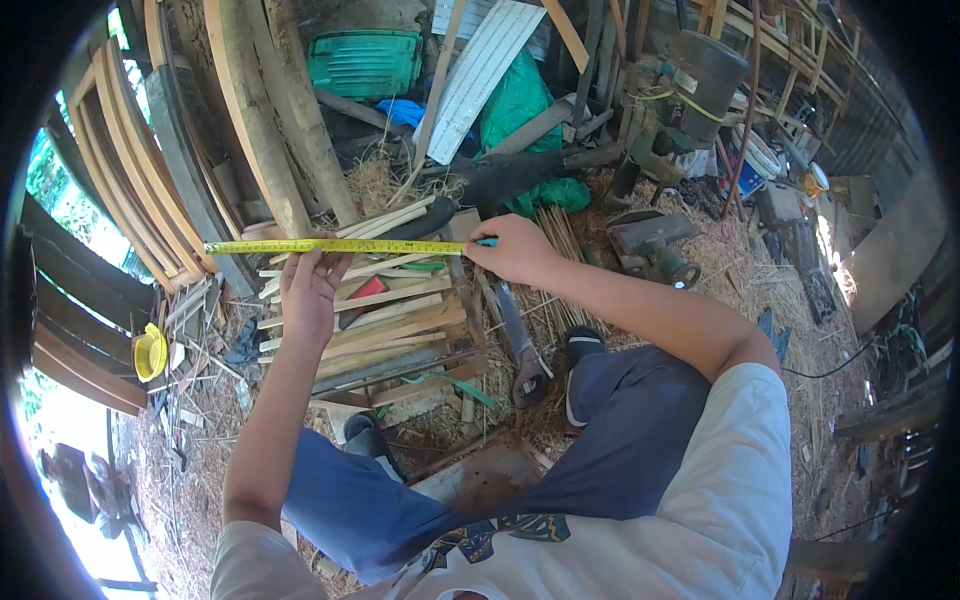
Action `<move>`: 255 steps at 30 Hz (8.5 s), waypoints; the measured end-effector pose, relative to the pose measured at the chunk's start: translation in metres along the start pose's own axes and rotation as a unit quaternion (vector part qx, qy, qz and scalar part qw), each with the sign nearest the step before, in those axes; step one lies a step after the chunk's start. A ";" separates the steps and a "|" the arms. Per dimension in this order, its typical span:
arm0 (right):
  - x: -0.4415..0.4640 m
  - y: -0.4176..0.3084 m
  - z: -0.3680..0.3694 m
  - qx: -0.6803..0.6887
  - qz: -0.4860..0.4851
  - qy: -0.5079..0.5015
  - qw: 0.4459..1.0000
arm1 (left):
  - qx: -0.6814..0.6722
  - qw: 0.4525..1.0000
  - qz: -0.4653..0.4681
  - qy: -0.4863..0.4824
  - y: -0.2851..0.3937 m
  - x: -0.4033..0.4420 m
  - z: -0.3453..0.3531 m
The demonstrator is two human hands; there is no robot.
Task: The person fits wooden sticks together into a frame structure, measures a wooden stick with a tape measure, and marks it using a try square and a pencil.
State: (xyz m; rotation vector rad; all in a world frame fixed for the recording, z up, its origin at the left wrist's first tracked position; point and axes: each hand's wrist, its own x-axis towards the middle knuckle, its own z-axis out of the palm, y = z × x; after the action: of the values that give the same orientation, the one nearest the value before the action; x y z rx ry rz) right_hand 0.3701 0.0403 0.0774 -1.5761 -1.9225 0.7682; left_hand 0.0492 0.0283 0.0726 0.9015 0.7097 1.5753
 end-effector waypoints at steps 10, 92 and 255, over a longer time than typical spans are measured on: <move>0.000 0.000 -0.002 0.043 -0.022 -0.008 0.999 | 0.063 0.997 0.023 -0.035 0.003 -0.001 -0.001; 0.013 -0.015 -0.031 0.381 -0.043 0.108 0.917 | 0.276 0.946 0.028 -0.170 0.011 -0.019 -0.003; 0.025 0.000 0.127 -0.048 -0.239 -0.044 0.969 | 0.720 0.652 0.170 -0.166 0.020 -0.016 -0.087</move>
State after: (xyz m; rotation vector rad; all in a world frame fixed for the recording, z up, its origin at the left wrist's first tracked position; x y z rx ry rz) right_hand 0.2752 0.0530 -0.0102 -1.0673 -2.3082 0.5476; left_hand -0.0344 0.0108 0.0406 2.5200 1.6049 0.7755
